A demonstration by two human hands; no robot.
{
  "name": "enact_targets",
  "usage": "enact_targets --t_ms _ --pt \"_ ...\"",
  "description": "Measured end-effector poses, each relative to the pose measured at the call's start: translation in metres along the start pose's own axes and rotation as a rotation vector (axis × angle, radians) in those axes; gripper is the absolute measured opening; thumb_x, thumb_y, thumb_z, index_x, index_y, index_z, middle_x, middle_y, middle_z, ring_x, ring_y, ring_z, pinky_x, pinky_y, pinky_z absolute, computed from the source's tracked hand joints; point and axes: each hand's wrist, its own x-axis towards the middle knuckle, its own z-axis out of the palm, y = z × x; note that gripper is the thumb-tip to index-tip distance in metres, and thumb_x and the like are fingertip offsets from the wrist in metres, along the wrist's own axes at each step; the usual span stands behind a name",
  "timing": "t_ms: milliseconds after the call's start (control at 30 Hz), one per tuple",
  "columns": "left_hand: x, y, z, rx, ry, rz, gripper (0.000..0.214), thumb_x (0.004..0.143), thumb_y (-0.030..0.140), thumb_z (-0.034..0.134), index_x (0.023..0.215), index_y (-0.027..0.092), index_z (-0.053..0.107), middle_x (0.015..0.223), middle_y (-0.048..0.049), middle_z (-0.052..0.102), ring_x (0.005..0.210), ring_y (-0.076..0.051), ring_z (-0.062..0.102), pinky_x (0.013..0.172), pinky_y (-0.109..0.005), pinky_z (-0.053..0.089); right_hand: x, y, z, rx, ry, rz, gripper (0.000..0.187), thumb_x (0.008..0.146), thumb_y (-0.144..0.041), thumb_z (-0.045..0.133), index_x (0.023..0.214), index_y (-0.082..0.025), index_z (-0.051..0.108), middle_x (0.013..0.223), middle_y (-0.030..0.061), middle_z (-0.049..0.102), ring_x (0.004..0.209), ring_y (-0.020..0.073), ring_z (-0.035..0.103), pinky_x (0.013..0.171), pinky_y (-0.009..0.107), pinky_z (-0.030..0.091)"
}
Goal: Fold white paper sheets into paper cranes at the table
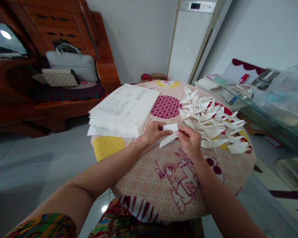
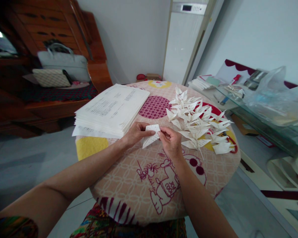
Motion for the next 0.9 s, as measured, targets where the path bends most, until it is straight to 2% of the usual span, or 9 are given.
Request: enact_targets --t_ms 133,267,500,733,900 --pt "0.0008 -0.0020 0.0005 0.000 0.017 -0.006 0.034 0.065 0.040 0.082 0.074 0.010 0.070 0.063 0.0001 0.064 0.051 -0.008 0.051 0.048 -0.020 0.033 -0.0004 0.0004 0.0003 -0.040 -0.058 0.003 0.014 0.080 -0.033 0.071 0.080 -0.019 0.074 0.065 -0.0005 0.070 0.055 0.0147 0.064 0.053 0.026 0.054" --pt "0.0004 -0.0025 0.0020 -0.001 0.051 -0.033 0.030 0.065 0.037 0.081 0.072 0.010 0.071 0.060 0.0009 0.063 0.049 -0.007 0.049 0.048 -0.020 0.032 -0.0007 0.0031 0.0012 -0.023 -0.098 0.065 0.018 0.083 -0.035 0.068 0.074 -0.019 0.071 0.054 -0.0026 0.064 0.045 0.0137 0.059 0.046 0.025 0.051" --pt "-0.0001 0.0012 0.0034 -0.067 0.054 -0.084 0.025 0.063 0.032 0.077 0.072 0.010 0.072 0.062 -0.0020 0.067 0.052 -0.011 0.056 0.050 -0.022 0.037 -0.0010 0.0045 0.0021 -0.018 -0.081 0.034 0.018 0.081 -0.034 0.069 0.090 -0.021 0.078 0.067 0.0002 0.072 0.051 0.0156 0.063 0.050 0.028 0.056" --pt "-0.0006 0.0030 0.0039 -0.160 0.091 -0.096 0.018 0.059 0.027 0.077 0.067 0.012 0.071 0.060 -0.0010 0.067 0.051 -0.011 0.057 0.050 -0.023 0.038 -0.0027 -0.0006 0.0024 -0.010 -0.112 0.001 0.019 0.082 -0.029 0.067 0.094 -0.022 0.080 0.083 0.0034 0.078 0.058 0.0165 0.067 0.053 0.028 0.057" --pt "-0.0015 0.0044 0.0027 -0.160 0.072 -0.117 0.016 0.059 0.025 0.074 0.066 0.011 0.072 0.059 -0.0017 0.066 0.049 -0.011 0.055 0.050 -0.023 0.037 -0.0020 -0.0014 -0.0015 -0.110 -0.187 -0.154 0.025 0.089 -0.022 0.059 0.104 -0.023 0.079 0.086 0.0037 0.077 0.066 0.0163 0.069 0.060 0.028 0.056"
